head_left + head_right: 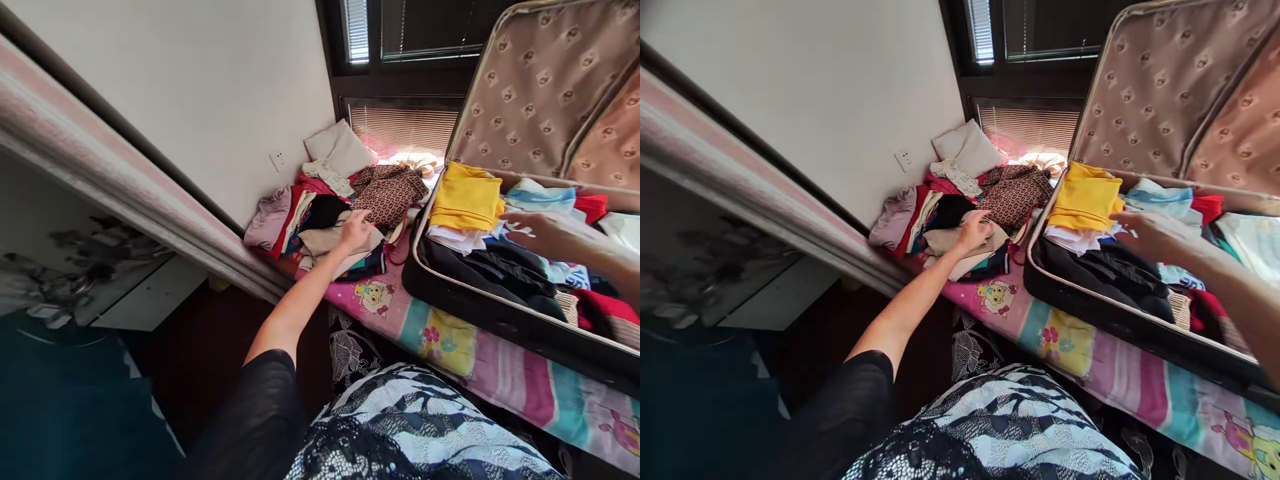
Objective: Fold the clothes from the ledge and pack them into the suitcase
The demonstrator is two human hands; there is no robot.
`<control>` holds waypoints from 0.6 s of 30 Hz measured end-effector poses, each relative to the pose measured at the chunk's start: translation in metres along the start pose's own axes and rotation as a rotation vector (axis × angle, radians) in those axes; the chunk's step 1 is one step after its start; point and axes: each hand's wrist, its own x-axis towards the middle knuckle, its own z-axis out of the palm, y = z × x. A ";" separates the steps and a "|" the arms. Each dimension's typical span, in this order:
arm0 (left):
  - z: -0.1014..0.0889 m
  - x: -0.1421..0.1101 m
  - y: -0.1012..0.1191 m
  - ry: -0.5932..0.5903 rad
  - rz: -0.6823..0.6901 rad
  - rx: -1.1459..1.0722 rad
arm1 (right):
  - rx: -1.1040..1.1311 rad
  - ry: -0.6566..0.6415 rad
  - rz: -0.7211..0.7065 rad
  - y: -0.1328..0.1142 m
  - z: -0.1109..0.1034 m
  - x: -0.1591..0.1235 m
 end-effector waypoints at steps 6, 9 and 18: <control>-0.034 -0.005 -0.151 -0.085 -0.383 0.288 | 0.126 -0.135 -0.212 -0.208 0.017 0.092; -0.031 0.008 -0.178 -0.159 -0.376 0.299 | 0.148 -0.186 -0.235 -0.251 0.045 0.119; -0.059 0.066 -0.228 0.015 -0.409 0.001 | 0.228 -0.269 -0.207 -0.280 0.085 0.158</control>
